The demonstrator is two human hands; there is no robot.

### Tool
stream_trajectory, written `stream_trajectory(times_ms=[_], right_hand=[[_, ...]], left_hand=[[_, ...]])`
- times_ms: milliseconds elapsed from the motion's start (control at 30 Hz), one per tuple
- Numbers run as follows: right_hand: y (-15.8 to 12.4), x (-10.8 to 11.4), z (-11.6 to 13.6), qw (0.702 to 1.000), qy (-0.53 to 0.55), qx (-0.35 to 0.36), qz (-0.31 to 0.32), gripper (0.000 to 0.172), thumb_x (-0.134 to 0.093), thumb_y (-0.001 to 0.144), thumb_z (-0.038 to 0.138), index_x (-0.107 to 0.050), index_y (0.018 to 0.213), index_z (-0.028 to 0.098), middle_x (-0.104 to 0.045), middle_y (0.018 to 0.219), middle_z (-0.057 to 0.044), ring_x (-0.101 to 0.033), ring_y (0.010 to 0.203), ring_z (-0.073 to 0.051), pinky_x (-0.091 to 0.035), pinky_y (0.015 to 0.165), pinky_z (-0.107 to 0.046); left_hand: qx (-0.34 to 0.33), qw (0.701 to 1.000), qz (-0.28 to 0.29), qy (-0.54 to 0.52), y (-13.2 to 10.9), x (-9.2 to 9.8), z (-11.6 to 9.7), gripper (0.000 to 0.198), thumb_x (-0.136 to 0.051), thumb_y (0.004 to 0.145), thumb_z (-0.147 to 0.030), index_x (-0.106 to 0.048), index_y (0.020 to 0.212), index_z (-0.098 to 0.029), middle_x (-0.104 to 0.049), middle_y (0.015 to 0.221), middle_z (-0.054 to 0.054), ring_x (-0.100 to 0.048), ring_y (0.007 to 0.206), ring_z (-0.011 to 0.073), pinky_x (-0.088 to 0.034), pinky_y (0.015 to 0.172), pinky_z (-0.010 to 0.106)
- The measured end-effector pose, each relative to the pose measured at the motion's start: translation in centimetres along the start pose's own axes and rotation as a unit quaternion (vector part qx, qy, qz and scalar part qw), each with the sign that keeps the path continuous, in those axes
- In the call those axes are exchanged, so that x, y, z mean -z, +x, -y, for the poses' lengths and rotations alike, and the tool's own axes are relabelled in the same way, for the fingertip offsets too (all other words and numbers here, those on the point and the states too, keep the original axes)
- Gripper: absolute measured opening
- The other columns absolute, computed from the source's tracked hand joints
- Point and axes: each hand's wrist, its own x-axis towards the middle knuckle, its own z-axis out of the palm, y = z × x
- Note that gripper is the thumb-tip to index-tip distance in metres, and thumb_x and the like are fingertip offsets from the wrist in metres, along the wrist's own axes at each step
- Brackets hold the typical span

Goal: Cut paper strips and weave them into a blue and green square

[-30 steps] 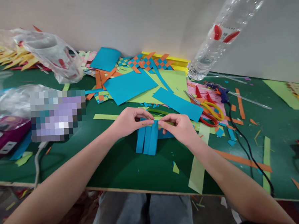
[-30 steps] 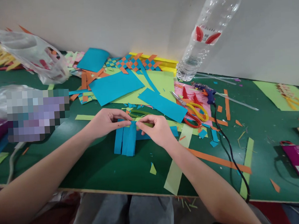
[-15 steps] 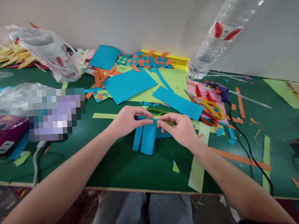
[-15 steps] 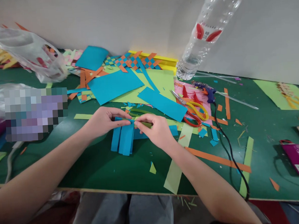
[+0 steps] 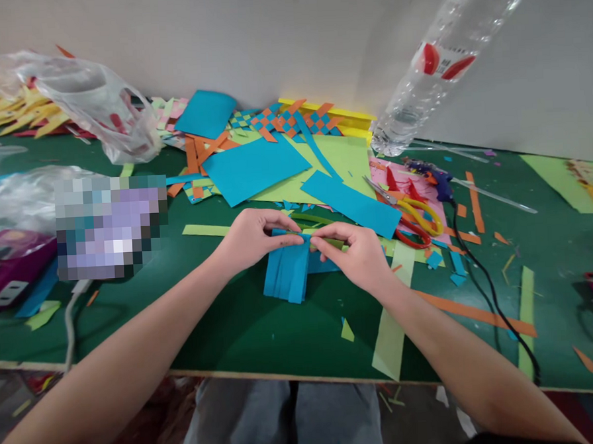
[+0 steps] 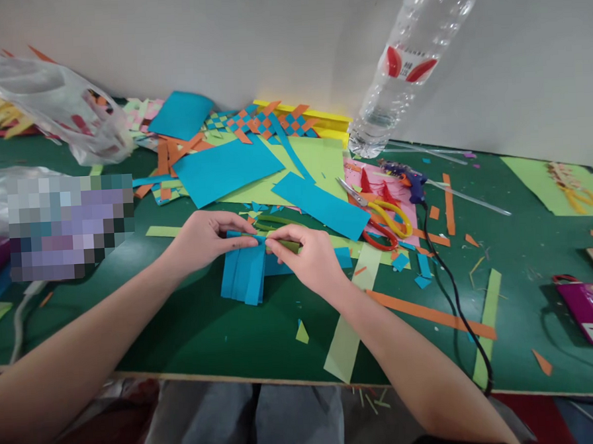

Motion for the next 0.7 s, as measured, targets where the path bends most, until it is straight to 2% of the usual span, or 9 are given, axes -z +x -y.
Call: stream_trajectory(times_ms=[300,533,700], right_hand=[[0.06,0.09,0.09,0.999,-0.016,0.016,-0.030,0.014,-0.062,0.085,0.033,-0.069,0.085,0.021,-0.073,0.078,-0.001,-0.063,0.056,-0.011,-0.050,0.053,-0.025],[0.12,0.08,-0.12,0.999,-0.012,0.029,-0.030,0.015,-0.062,0.085,0.034,-0.070,0.086,0.020,-0.073,0.076,-0.001,-0.063,0.056,-0.011,-0.050,0.052,-0.024],[0.12,0.13,-0.11,0.999,-0.012,0.026,-0.034,0.014,-0.062,0.085,0.031,-0.070,0.086,0.020,-0.073,0.077,-0.001,-0.064,0.057,-0.011,-0.051,0.053,-0.024]], left_hand=[[-0.002,1.000,0.003,-0.017,-0.10,0.12,-0.21,0.032,-0.075,0.071,-0.045,-0.074,0.087,-0.018,-0.074,0.086,0.006,-0.063,0.065,0.0135,-0.048,0.055,0.022],[-0.001,0.999,-0.015,-0.034,0.02,0.03,0.10,0.030,-0.077,0.069,-0.045,-0.074,0.083,-0.018,-0.074,0.079,0.004,-0.066,0.066,0.0148,-0.051,0.058,0.023],[0.010,0.999,-0.014,-0.043,-0.06,0.20,-0.08,0.029,-0.076,0.071,-0.042,-0.075,0.088,-0.019,-0.075,0.085,0.004,-0.068,0.069,0.0158,-0.053,0.059,0.023]])
